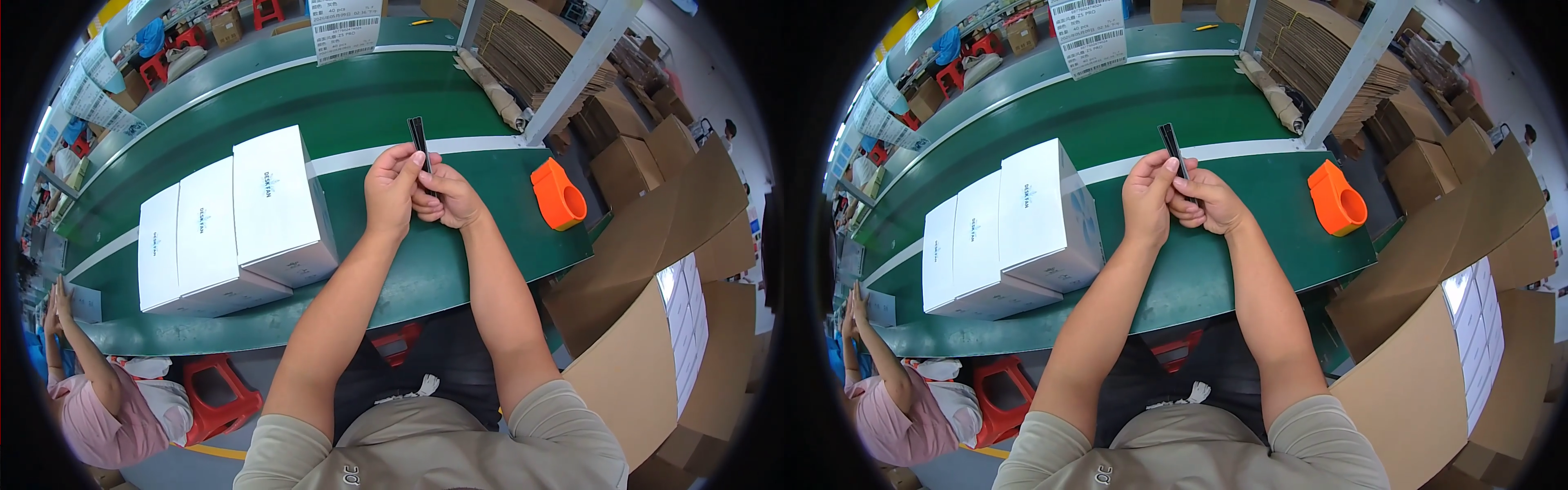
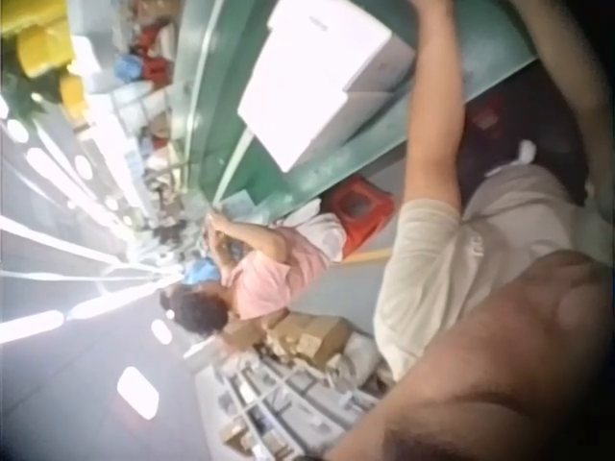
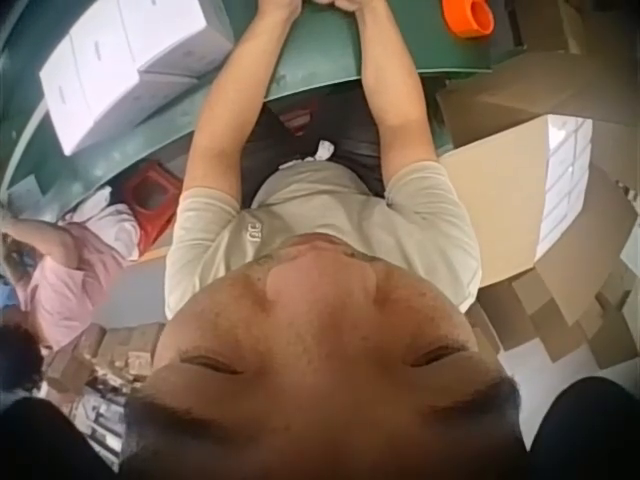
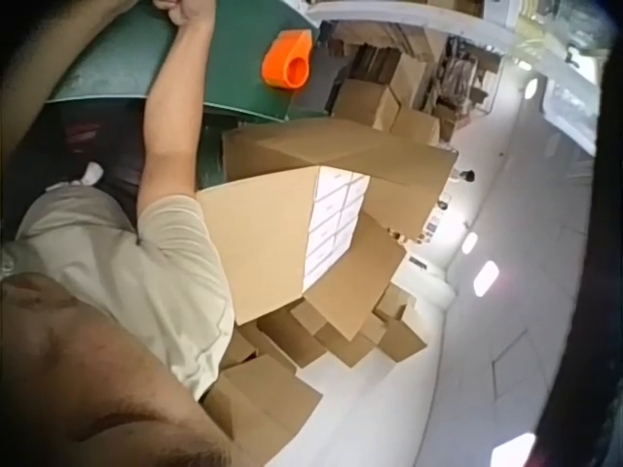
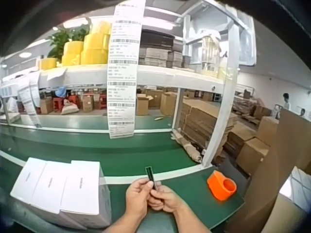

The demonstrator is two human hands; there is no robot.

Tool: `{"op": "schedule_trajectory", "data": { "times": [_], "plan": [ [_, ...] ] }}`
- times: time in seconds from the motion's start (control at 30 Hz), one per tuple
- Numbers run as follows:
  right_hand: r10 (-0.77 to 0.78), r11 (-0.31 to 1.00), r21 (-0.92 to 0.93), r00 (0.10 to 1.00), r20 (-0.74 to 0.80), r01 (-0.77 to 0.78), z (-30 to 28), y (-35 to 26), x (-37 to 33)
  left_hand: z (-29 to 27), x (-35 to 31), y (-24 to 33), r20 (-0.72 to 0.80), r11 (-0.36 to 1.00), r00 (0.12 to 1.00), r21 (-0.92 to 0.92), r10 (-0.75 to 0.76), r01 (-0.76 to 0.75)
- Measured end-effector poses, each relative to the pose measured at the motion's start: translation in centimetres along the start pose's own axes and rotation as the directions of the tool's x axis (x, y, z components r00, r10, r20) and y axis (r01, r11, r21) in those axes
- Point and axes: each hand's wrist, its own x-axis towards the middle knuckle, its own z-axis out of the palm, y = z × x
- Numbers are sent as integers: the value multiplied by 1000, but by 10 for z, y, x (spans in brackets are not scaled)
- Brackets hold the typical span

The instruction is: The person sorts black cylindrical items, marks them with a marker pen, then packs white product boxes into larger cardboard cartons by hand on a production line.

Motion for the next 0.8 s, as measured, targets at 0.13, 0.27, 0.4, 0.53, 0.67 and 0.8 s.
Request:
{"op": "schedule_trajectory", "data": {
  "times": [0.13,0.27,0.4,0.53,0.67,0.8],
  "plan": [
    [-29,999,-31,1000,-4,29,0,-3,0,0,1,0,-14,1000,1000,-11,6,-6],
    [-56,998,-36,998,-27,55,1,-2,1,3,1,1,-44,999,998,-15,39,-40],
    [-112,990,-92,990,-88,104,4,0,5,2,2,1,-71,998,996,3,59,-59],
    [-145,974,-199,975,-171,110,11,1,7,-6,5,0,-104,997,992,51,68,-63],
    [-126,969,-232,978,-167,85,7,1,5,-3,6,2,-124,997,991,62,42,-35],
    [-122,969,-233,981,-151,84,8,-1,5,-2,6,3,-135,999,990,35,34,-29]
  ]
}}
